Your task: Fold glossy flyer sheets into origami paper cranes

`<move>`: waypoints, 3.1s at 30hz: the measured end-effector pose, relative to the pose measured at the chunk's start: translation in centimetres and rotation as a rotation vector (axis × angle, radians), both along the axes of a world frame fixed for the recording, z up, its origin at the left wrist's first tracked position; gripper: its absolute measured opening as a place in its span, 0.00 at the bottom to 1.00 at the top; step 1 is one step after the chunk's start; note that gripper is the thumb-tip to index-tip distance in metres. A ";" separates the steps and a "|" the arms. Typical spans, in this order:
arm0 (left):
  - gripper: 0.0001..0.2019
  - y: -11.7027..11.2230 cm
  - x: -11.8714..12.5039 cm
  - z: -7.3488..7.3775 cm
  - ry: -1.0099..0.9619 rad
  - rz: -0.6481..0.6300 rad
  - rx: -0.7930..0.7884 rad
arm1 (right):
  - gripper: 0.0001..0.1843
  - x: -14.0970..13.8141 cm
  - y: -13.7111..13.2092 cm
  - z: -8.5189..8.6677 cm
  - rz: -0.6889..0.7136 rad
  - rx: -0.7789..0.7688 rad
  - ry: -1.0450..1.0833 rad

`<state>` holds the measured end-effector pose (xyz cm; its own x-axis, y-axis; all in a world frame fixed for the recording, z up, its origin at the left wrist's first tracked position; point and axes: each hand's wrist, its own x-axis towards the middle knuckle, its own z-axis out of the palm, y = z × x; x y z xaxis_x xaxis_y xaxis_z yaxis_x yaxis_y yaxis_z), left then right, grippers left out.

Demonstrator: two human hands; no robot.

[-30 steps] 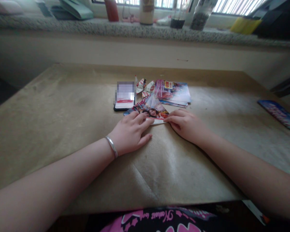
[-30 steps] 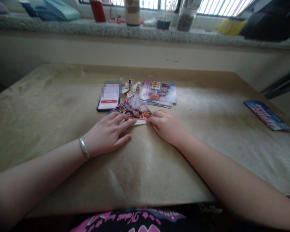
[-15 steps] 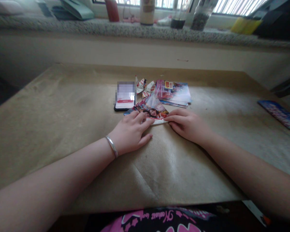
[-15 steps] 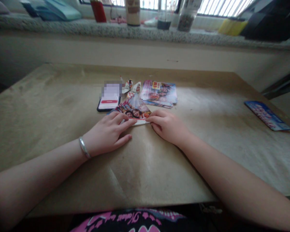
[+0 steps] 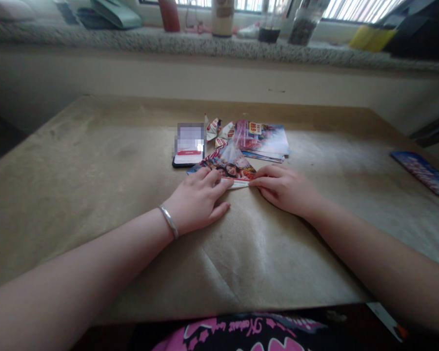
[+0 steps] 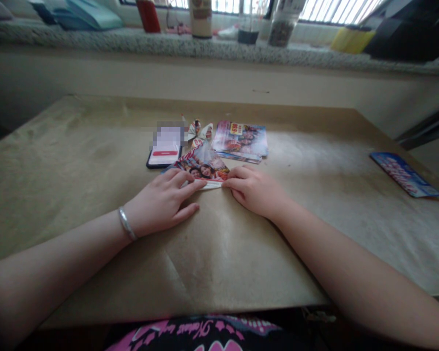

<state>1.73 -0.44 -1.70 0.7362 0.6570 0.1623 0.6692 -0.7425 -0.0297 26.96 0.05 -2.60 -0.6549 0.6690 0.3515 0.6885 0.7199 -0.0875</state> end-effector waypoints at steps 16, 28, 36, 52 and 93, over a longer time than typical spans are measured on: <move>0.24 0.0 0.0 -0.1 0.001 0.007 0.014 | 0.14 0.9 0.6 0.7 0.072 0.081 -0.178; 0.24 0.0 0.1 0.0 0.024 0.011 0.008 | 0.15 1.8 0.7 1.5 0.043 0.090 -0.271; 0.24 0.0 0.0 0.0 0.027 0.015 -0.009 | 0.15 2.2 0.8 1.6 0.035 0.078 -0.275; 0.24 0.0 0.0 -0.2 0.036 0.023 0.001 | 0.16 3.8 1.3 1.9 0.062 0.053 -0.287; 0.24 -0.1 -0.1 0.1 0.005 -0.008 0.029 | 0.19 0.0 0.6 0.5 0.114 0.004 -0.071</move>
